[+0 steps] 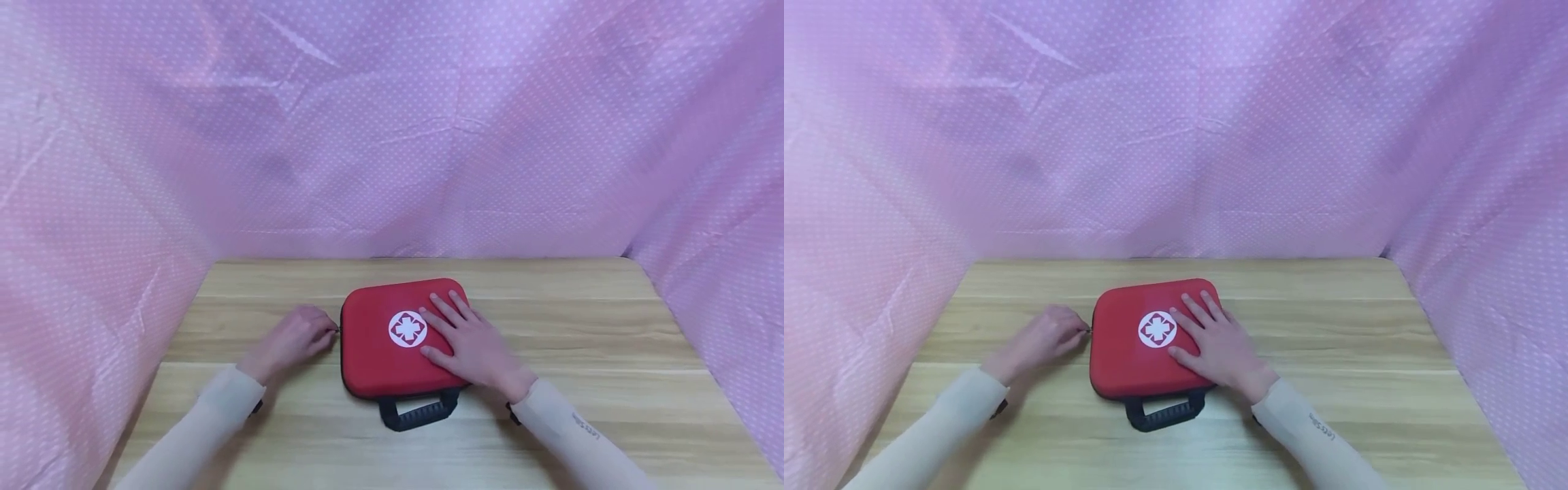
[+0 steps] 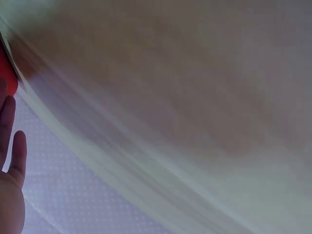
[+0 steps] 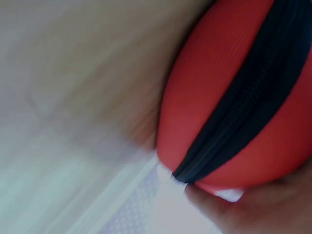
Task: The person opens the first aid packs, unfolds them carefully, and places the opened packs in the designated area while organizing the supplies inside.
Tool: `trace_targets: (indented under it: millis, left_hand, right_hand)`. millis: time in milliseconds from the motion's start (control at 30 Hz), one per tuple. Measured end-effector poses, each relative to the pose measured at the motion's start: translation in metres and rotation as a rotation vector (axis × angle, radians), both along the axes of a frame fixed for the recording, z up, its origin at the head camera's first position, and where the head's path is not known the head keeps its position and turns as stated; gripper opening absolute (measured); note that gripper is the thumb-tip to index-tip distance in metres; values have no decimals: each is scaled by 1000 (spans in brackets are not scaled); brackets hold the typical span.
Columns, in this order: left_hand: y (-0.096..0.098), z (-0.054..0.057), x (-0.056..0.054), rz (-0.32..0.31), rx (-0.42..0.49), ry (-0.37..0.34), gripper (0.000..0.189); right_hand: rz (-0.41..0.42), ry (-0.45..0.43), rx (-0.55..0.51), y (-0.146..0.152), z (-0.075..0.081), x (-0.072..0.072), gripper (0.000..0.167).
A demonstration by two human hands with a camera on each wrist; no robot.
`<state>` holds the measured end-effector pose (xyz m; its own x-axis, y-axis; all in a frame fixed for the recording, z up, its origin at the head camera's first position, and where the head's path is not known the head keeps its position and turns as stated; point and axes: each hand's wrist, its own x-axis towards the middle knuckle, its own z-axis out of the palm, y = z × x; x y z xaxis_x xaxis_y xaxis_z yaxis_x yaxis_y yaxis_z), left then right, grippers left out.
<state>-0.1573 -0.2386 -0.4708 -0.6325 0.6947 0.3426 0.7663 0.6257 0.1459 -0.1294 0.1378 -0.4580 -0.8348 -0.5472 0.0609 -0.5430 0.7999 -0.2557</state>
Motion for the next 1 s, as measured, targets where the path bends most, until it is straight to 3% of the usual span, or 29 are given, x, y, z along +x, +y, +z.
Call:
trace_targets:
  millis: [200,500,800,1000]
  left_hand:
    - [19,-2,18,24,43,69,8]
    - [63,-3,42,75,48,93,4]
    - [85,-1,51,135,31,116,8]
    - [94,1,58,114,4,133,14]
  right_hand:
    - [75,-47,-37,24,10,-14,73]
    - [6,-100,-97,59,16,-27,61]
    - [-72,-56,61,58,9,-26,87]
    - [-95,-63,85,54,11,-25,87]
